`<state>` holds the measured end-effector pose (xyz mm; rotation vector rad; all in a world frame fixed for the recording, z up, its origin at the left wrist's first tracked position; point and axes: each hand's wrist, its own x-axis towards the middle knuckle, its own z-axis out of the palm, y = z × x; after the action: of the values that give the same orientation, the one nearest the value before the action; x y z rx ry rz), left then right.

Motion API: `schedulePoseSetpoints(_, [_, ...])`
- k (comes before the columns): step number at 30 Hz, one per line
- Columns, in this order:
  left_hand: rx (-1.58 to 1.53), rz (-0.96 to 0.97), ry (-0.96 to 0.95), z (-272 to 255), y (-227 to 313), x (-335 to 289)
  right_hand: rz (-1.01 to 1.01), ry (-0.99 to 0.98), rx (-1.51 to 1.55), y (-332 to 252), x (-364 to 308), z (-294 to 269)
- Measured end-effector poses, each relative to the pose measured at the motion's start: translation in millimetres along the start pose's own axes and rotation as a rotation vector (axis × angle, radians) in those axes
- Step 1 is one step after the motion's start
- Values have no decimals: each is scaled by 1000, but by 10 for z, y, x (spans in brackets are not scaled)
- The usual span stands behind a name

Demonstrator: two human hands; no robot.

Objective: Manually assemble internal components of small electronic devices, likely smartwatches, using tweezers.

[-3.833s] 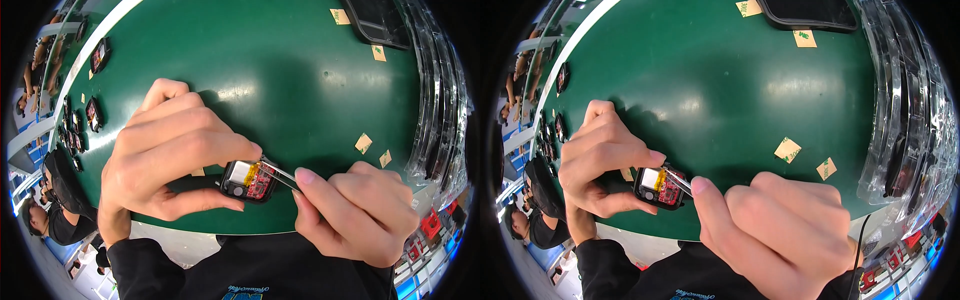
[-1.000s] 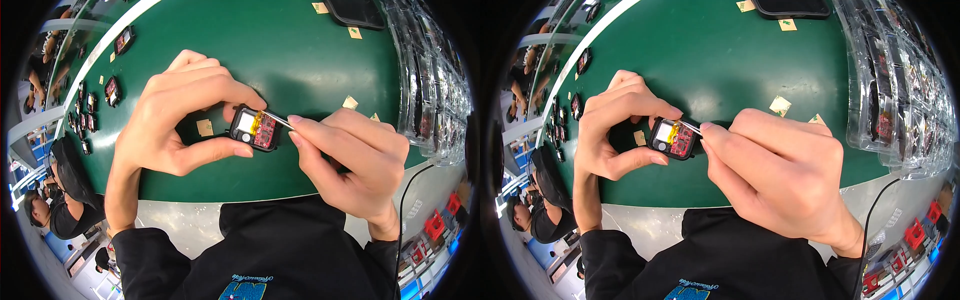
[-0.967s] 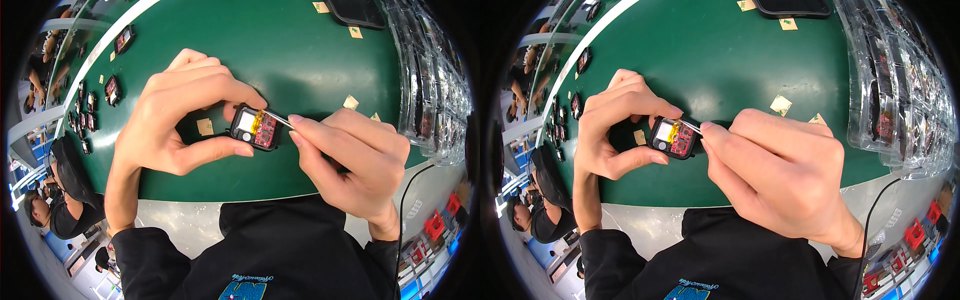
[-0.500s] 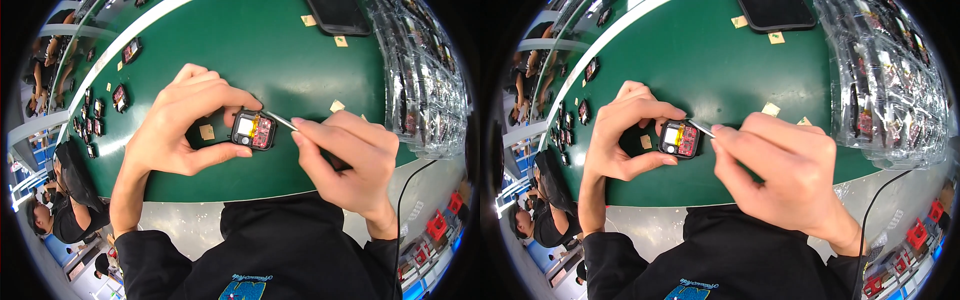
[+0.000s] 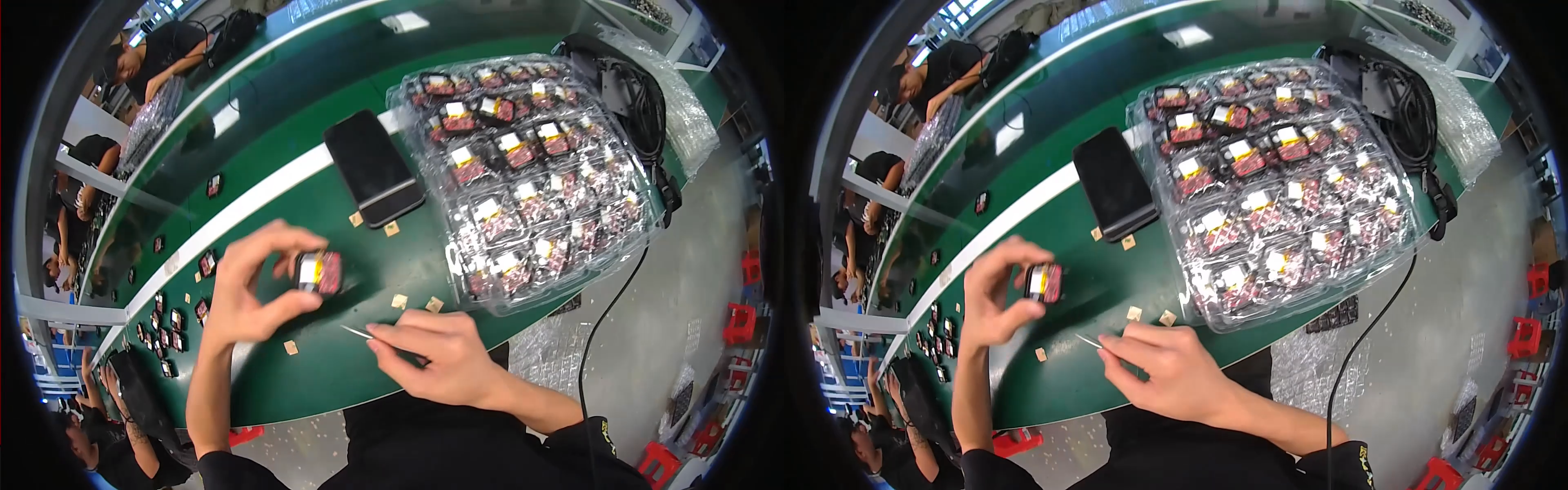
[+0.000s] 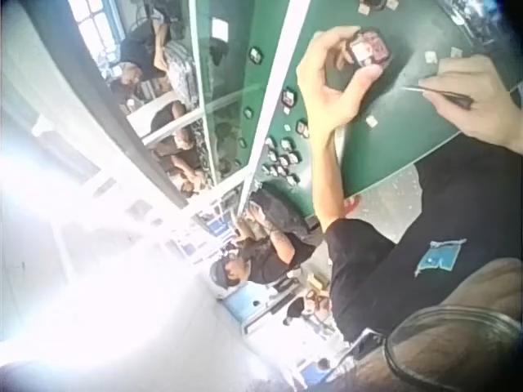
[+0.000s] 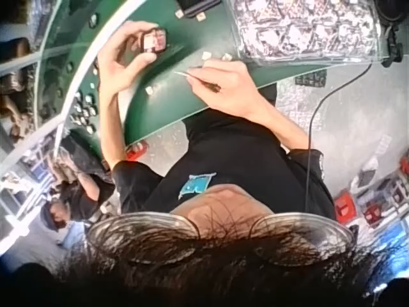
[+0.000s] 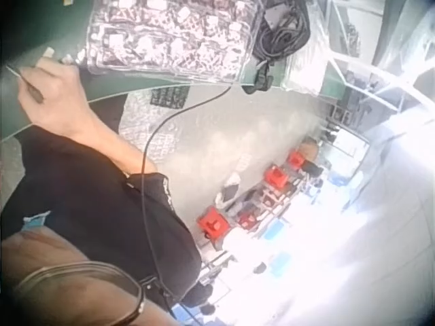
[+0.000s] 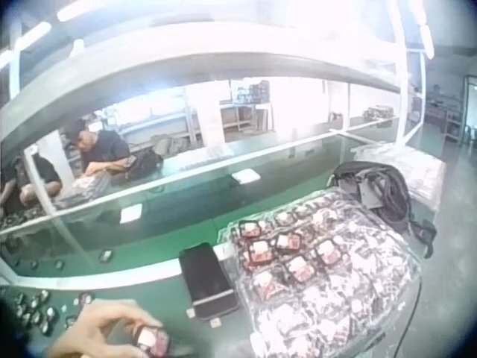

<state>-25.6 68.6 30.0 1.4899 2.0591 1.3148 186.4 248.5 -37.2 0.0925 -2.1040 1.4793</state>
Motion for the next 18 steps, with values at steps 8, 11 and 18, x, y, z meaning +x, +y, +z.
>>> schedulePoseSetpoints(8, [305,421,-267,443,127,1593,-8,-40,37,-4,1,-13])
schedulePoseSetpoints(11, [270,374,-255,491,84,1590,-66,14,65,31,0,46])
schedulePoseSetpoints(18, [486,178,114,-13,-453,1118,-17,24,-56,-9,19,-48])
